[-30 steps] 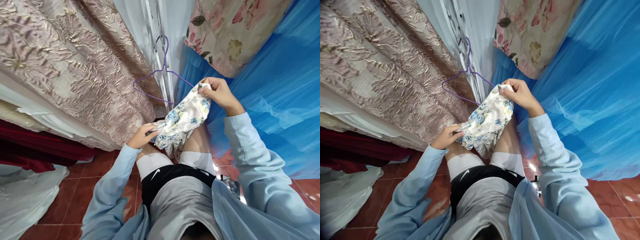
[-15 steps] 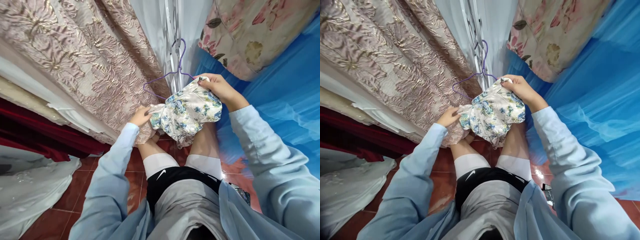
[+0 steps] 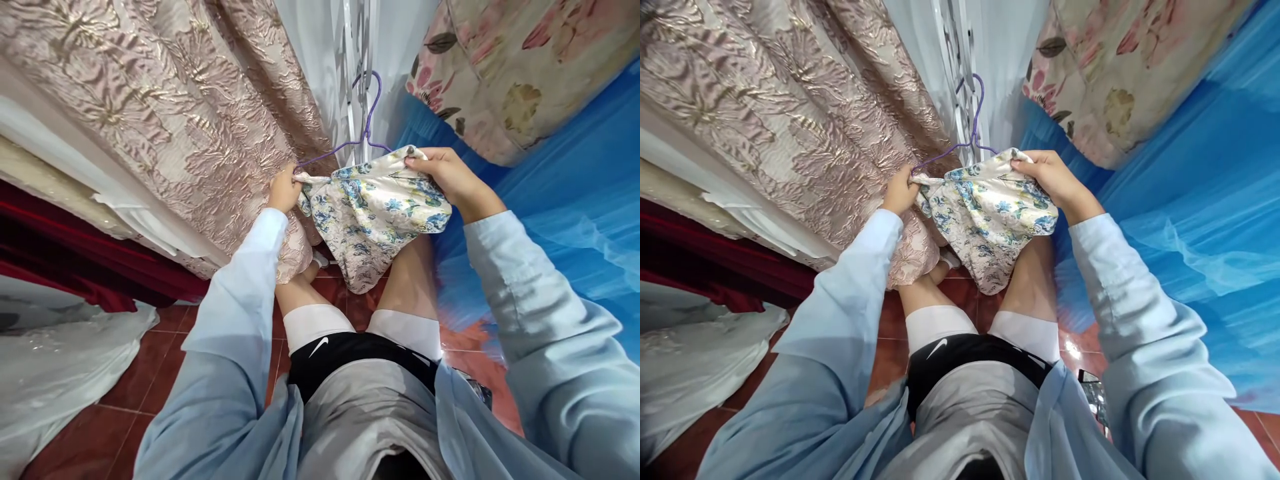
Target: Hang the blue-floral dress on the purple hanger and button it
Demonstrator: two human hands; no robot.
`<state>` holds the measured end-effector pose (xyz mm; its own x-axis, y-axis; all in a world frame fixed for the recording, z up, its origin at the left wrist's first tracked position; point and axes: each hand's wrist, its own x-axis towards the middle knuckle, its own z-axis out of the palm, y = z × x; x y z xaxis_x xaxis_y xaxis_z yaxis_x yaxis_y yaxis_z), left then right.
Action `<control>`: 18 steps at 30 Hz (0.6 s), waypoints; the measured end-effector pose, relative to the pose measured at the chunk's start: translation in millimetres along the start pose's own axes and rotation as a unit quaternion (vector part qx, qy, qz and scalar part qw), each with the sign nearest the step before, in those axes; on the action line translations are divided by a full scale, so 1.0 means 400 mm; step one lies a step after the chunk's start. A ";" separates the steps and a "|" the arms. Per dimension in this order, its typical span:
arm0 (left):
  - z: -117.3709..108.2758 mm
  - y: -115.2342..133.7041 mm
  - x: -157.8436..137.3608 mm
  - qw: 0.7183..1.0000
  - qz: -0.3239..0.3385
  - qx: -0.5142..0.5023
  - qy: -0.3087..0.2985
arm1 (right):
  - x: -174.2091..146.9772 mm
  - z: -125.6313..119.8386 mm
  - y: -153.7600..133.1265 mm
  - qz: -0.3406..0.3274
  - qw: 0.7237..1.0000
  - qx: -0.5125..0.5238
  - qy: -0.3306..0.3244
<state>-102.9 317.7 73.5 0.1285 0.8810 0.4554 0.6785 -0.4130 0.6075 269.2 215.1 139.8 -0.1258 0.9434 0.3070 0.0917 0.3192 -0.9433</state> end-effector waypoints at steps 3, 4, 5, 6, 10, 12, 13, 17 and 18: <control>-0.033 0.006 -0.001 0.997 0.053 0.059 -0.023 | 0.004 -0.017 -0.012 -0.006 1.000 -0.013 0.004; -0.047 0.006 0.002 0.995 0.070 0.059 -0.046 | 0.009 -0.023 -0.017 -0.011 1.000 -0.021 0.001; -0.062 0.005 0.005 0.993 0.084 0.049 -0.068 | 0.015 -0.028 -0.020 -0.018 0.999 -0.031 -0.004; -0.076 0.002 0.010 0.991 0.090 0.033 -0.088 | 0.024 -0.032 -0.023 -0.027 0.999 -0.042 -0.009; -0.110 -0.013 0.012 0.989 -0.020 -0.111 -0.098 | 0.058 -0.038 -0.012 -0.076 0.989 -0.123 0.018; -0.113 -0.015 -0.002 0.973 -0.096 -0.192 -0.090 | 0.064 -0.039 0.007 -0.099 0.978 -0.170 0.064; -0.112 -0.014 -0.011 0.960 -0.125 -0.233 -0.095 | 0.061 -0.040 0.017 -0.109 0.972 -0.189 0.090; -0.103 0.003 -0.044 0.911 -0.191 -0.338 -0.142 | 0.024 -0.057 0.055 -0.120 0.939 -0.254 0.200; -0.101 0.008 -0.044 0.917 -0.190 -0.320 -0.145 | 0.012 -0.062 0.061 -0.118 0.930 -0.265 0.225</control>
<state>-132.2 291.6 93.7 0.2196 0.9756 -0.0045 0.1624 -0.0321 0.9862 295.5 229.5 121.2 0.2098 0.7455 0.6327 0.6038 0.4102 -0.6835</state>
